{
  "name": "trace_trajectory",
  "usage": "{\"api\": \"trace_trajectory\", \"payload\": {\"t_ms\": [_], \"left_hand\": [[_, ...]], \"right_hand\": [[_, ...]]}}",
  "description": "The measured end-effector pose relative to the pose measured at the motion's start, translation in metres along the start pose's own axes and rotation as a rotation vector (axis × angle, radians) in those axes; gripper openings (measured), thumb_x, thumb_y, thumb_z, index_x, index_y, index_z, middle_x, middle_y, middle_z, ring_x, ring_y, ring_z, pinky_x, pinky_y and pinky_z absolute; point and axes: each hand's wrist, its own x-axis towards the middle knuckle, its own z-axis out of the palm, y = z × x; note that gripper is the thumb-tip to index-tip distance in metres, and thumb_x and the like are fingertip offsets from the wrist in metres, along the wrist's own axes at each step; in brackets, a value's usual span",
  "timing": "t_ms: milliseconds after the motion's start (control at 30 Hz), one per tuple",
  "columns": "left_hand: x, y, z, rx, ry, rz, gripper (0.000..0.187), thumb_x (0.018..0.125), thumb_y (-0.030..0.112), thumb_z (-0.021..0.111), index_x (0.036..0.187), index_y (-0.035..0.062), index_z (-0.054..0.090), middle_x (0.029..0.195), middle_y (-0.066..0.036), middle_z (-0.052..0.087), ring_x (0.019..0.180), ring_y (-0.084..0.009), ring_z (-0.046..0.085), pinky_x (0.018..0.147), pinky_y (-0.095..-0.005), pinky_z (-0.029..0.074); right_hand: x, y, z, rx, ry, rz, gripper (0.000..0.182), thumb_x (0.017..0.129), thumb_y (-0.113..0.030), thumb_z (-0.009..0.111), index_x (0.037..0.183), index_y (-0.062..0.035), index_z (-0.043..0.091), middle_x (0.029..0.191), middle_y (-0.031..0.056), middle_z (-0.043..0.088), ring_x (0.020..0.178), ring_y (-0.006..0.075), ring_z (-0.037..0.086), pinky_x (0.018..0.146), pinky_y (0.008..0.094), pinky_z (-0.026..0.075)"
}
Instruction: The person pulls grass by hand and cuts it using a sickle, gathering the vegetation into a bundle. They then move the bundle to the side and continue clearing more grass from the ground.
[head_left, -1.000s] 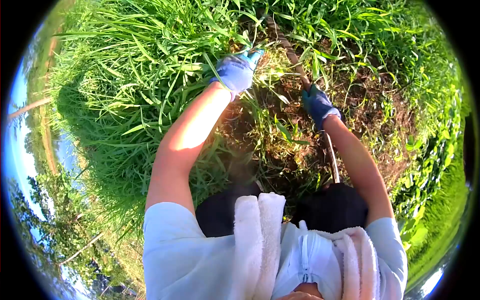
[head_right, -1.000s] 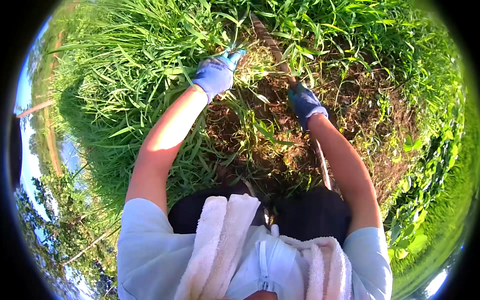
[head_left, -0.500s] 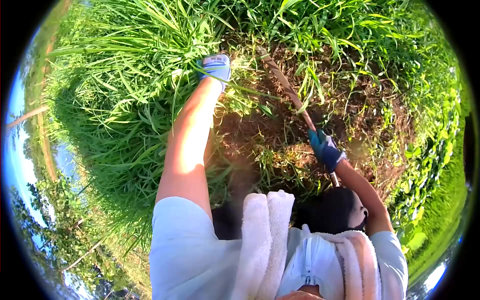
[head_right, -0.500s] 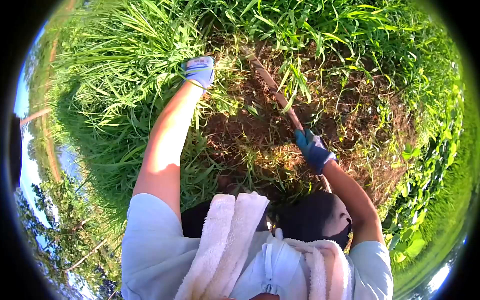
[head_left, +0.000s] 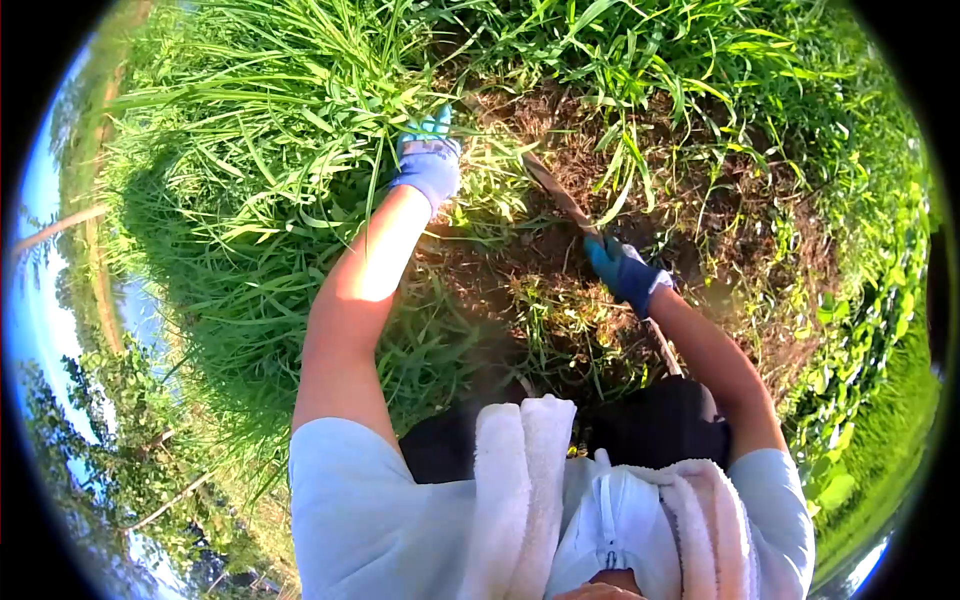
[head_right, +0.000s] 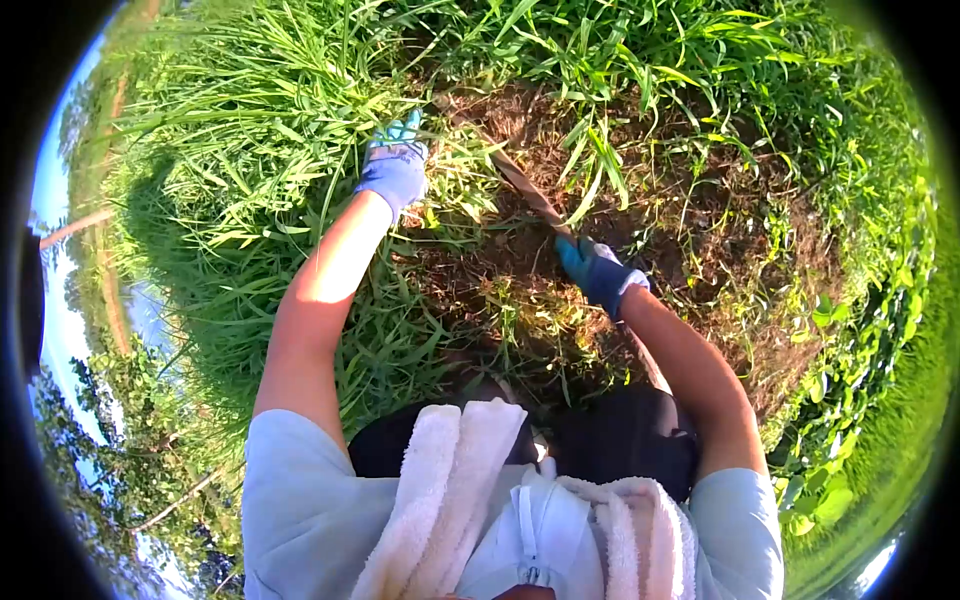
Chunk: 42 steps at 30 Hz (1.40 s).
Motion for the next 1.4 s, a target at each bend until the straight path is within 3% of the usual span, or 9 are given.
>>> {"api": "trace_trajectory", "payload": {"t_ms": [67,600,633,833,1000,1133,1200,1233,1400], "left_hand": [[0.023,-0.022,-0.007,-0.088,-0.591,-0.021,0.026,0.077,0.022,0.056,0.095,0.0077,0.067,0.104,-0.020,0.064,0.093,-0.0322,0.062,0.079,-0.0448,0.049],[-0.148,0.109,-0.018,-0.327,-0.502,0.376,0.029,0.081,0.017,0.049,0.106,0.0073,0.059,0.088,-0.009,0.065,0.082,-0.0248,0.064,0.063,-0.0416,0.050],[-0.126,0.101,-0.061,-0.315,-0.896,0.377,0.029,0.080,0.013,0.049,0.107,0.0134,0.060,0.094,-0.009,0.062,0.085,-0.0241,0.062,0.069,-0.0376,0.049],[-0.071,0.012,-0.018,-0.345,-0.557,-0.394,0.067,0.078,0.017,0.049,0.141,0.0059,0.027,0.118,-0.029,0.054,0.086,-0.0345,0.062,0.074,-0.0440,0.050],[-0.079,0.004,0.008,-0.532,-0.587,-0.573,0.029,0.071,0.023,0.060,0.090,0.0033,0.069,0.098,-0.020,0.066,0.090,-0.0333,0.066,0.078,-0.0427,0.051],[-0.114,0.021,0.007,-0.658,-0.501,-0.397,0.027,0.081,0.029,0.052,0.087,0.0060,0.064,0.083,-0.016,0.067,0.078,-0.0316,0.065,0.073,-0.0399,0.051],[-0.158,0.071,-0.012,-0.480,-0.632,0.330,0.032,0.083,0.028,0.049,0.097,0.0014,0.060,0.091,-0.019,0.066,0.082,-0.0326,0.064,0.077,-0.0413,0.050],[-0.183,0.104,-0.035,-0.927,-0.474,-0.048,0.019,0.075,0.017,0.059,0.084,0.0023,0.067,0.088,-0.018,0.067,0.080,-0.0275,0.066,0.070,-0.0387,0.052],[-0.204,0.179,-0.009,-1.851,-0.680,0.261,0.033,0.072,0.022,0.067,0.091,-0.0041,0.063,0.081,-0.021,0.067,0.075,-0.0327,0.065,0.066,-0.0371,0.051]], "right_hand": [[-0.003,0.025,0.011,-0.013,-0.008,-0.014,0.050,0.091,-0.047,0.045,0.113,-0.0031,0.056,0.089,0.0243,0.064,0.087,0.0362,0.063,0.075,0.0450,0.047],[-0.165,0.132,-0.035,-0.110,0.010,0.013,0.036,0.089,-0.029,0.053,0.116,-0.0044,0.053,0.091,0.0218,0.057,0.072,0.0376,0.059,0.063,0.0462,0.046],[-0.148,0.121,-0.034,-0.075,0.010,0.058,0.036,0.089,-0.026,0.053,0.118,-0.0044,0.052,0.095,0.0220,0.055,0.071,0.0378,0.059,0.063,0.0462,0.046],[-0.038,0.008,-0.005,0.011,0.025,-0.119,0.037,0.091,-0.037,0.052,0.101,-0.0016,0.058,0.080,0.0225,0.063,0.075,0.0366,0.063,0.064,0.0438,0.046],[-0.028,0.018,0.012,-0.228,0.002,-0.121,0.039,0.092,-0.039,0.049,0.094,0.0001,0.054,0.079,0.0265,0.062,0.075,0.0427,0.061,0.066,0.0496,0.046],[-0.113,0.092,-0.017,-0.274,-0.002,0.092,0.039,0.092,-0.040,0.049,0.102,-0.0028,0.052,0.083,0.0265,0.062,0.080,0.0438,0.061,0.068,0.0511,0.048],[-0.181,0.141,-0.040,-0.477,-0.028,0.184,0.041,0.089,-0.043,0.053,0.105,-0.0054,0.054,0.081,0.0217,0.063,0.078,0.0390,0.062,0.066,0.0467,0.049],[-0.198,0.145,-0.047,-0.529,-0.026,0.225,0.041,0.089,-0.043,0.054,0.105,-0.0055,0.055,0.080,0.0207,0.064,0.077,0.0378,0.063,0.066,0.0458,0.049],[-0.184,0.138,-0.053,-0.097,0.165,0.111,0.031,0.088,-0.033,0.060,0.096,-0.0032,0.058,0.071,0.0165,0.061,0.066,0.0309,0.061,0.057,0.0421,0.044]]}}
